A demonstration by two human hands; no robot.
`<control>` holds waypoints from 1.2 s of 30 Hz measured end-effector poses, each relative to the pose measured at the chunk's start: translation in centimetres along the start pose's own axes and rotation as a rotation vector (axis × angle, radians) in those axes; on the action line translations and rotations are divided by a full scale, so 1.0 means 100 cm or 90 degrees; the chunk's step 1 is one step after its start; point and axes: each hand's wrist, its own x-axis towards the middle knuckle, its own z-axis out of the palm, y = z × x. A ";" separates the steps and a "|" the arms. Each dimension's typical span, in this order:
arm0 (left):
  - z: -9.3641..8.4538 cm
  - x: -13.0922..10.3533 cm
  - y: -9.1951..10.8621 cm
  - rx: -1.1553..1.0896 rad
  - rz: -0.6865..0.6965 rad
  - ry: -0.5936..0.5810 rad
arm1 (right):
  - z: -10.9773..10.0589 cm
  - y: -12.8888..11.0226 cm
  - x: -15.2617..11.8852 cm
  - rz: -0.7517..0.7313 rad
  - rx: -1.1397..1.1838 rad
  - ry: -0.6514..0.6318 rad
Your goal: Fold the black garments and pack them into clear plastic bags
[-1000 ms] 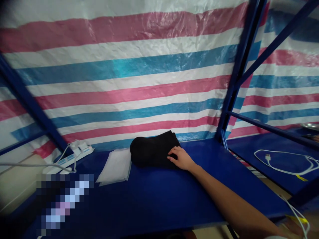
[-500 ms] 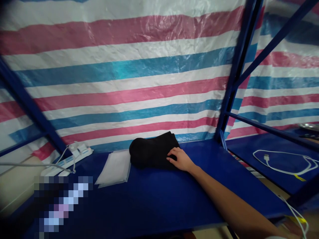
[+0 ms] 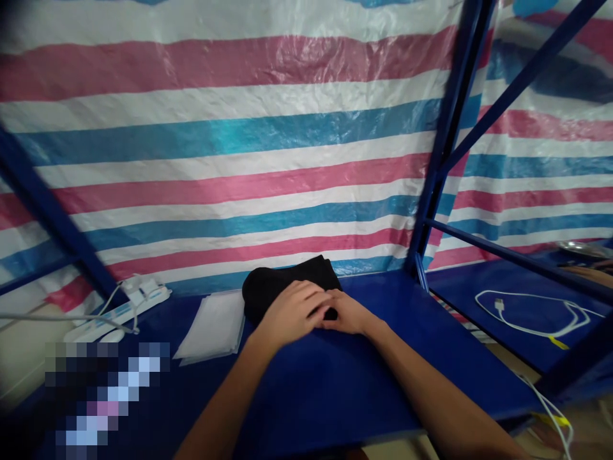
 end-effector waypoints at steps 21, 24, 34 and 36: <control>-0.017 -0.110 -0.115 -0.181 -0.313 -0.118 | 0.028 -0.053 0.016 -0.063 -0.112 0.015; -0.022 -0.113 -0.117 -0.228 -0.318 -0.127 | 0.041 -0.061 0.022 -0.113 -0.082 0.009; -0.012 -0.101 -0.112 -0.176 -0.302 -0.066 | 0.056 -0.055 0.029 -0.023 -0.039 0.056; -0.011 -0.095 -0.107 -0.166 -0.286 -0.030 | 0.049 -0.058 0.027 -0.028 -0.001 0.091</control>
